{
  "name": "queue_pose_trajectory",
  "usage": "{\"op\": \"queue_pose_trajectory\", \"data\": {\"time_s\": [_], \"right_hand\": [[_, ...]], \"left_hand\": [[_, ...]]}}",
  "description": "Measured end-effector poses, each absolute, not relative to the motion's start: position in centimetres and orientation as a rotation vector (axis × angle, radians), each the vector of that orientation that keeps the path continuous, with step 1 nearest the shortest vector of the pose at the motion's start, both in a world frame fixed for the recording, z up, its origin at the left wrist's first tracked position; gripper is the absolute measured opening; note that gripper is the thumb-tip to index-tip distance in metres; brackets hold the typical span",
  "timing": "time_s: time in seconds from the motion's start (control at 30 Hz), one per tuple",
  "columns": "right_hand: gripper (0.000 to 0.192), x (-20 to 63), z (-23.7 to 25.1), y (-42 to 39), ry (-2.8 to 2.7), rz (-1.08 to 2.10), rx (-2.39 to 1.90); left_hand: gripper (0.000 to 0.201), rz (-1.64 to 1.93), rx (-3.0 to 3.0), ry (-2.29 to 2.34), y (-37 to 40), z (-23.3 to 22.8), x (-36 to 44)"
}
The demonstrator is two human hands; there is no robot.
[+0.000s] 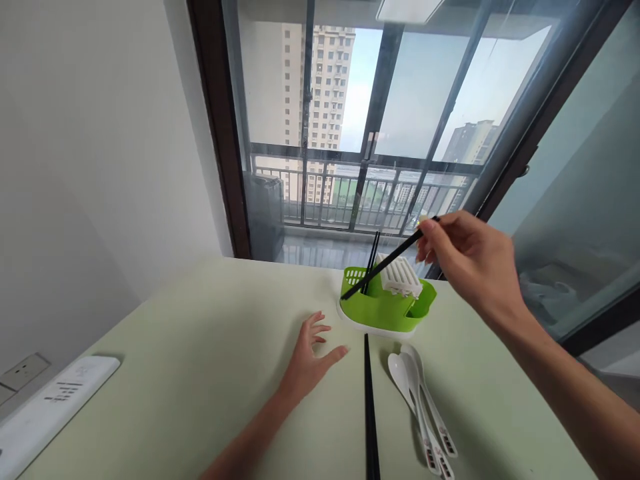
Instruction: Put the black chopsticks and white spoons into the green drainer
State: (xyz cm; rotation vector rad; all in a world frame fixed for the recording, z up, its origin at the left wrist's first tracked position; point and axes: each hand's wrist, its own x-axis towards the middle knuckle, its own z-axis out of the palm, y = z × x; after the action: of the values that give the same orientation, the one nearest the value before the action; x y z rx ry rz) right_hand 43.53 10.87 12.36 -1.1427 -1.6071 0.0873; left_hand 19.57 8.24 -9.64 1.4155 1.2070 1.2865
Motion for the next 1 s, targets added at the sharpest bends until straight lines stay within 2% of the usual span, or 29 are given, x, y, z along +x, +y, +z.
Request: {"op": "queue_pose_trajectory", "data": {"time_s": [0.2,0.43,0.67,0.77,0.87,1.0], "right_hand": [[0.034,44.4,12.0,16.5,-1.628,-0.027,-1.151],[0.030,41.8,8.7,20.4,-1.926,0.002,-1.470],[0.029,41.1,7.6,22.8,-2.006,0.021,-1.592],[0.028,41.0,8.0,22.5,-1.947,-0.063,-1.630],[0.037,40.5,9.2,20.6,-1.948,-0.234,-1.616],[0.033,39.2,9.7,15.3,-2.322,-0.395,-1.574]], "left_hand": [[0.064,1.378,1.091,1.318,9.1,-10.0,18.9],[0.059,1.422,1.140,1.324,9.2,-10.8,19.1],[0.057,1.419,1.166,1.315,9.3,-10.8,19.1],[0.055,1.417,1.197,1.308,9.4,-10.8,19.0],[0.051,1.402,1.248,1.311,9.4,-10.9,18.9],[0.043,1.384,1.351,1.300,9.5,-11.2,18.9]]}}
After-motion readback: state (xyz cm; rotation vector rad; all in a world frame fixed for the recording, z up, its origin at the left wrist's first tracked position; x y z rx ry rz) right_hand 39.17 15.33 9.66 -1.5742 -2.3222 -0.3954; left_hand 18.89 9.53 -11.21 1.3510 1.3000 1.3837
